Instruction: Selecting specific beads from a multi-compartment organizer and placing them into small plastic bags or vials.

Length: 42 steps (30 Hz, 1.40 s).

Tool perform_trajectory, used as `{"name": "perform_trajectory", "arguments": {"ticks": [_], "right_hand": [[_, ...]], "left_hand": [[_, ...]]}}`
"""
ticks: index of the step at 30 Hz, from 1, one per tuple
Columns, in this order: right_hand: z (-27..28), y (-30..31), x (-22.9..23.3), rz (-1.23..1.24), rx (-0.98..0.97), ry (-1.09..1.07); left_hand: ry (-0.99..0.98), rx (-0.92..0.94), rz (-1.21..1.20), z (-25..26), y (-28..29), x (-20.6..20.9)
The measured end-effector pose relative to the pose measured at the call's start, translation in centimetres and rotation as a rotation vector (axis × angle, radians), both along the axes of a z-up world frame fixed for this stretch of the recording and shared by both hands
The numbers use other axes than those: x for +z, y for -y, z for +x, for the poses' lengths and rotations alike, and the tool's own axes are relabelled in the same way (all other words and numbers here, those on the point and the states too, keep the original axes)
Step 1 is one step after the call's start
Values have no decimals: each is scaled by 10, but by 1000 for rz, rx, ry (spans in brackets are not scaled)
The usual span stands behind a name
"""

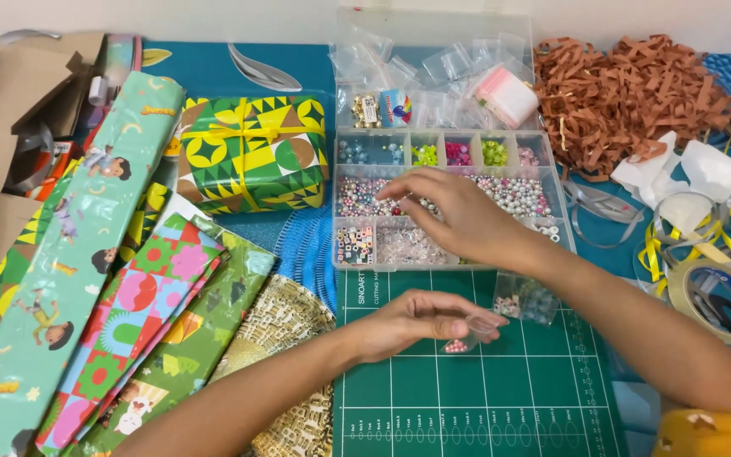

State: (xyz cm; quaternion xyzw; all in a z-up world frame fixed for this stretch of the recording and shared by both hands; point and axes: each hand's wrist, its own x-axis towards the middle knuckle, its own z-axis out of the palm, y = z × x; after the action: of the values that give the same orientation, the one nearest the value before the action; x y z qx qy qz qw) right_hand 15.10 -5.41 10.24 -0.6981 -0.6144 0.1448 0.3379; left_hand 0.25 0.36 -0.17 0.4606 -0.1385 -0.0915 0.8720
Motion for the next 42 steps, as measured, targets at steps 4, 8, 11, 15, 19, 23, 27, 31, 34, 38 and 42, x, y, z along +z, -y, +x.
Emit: {"name": "perform_trajectory", "arguments": {"ticks": [4,8,11,15,19,23,27,31,34,38,42], "right_hand": [[13,-45,-12,-200,39,27],[13,-71,-26,-312,137,187],[5,-76,-13,-435,187,221],[9,-76,-6,-525,232,198],[15,-81,-15,-505,274,168],[26,-82,-23,-495,308,178],[37,-75,-25,-531,292,250],[47,-62,-22,-525,289,340],[52,-50,-12,-566,251,409],[55,-30,4,-594,229,539],[59,-10,9,-555,140,513]], "left_hand": [[5,-12,-12,0,0,-1],[-3,-8,-22,0,0,-1],[-6,-11,-39,0,1,-2],[-11,-13,-40,-2,1,-2],[-7,-8,-52,-2,2,-3],[-4,-2,-37,-2,2,-3],[-9,1,-33,-1,2,-1],[-6,6,-40,-1,2,1],[1,2,-37,0,2,-2],[-9,-1,-31,-1,1,0],[-16,0,-19,-2,1,1]]}}
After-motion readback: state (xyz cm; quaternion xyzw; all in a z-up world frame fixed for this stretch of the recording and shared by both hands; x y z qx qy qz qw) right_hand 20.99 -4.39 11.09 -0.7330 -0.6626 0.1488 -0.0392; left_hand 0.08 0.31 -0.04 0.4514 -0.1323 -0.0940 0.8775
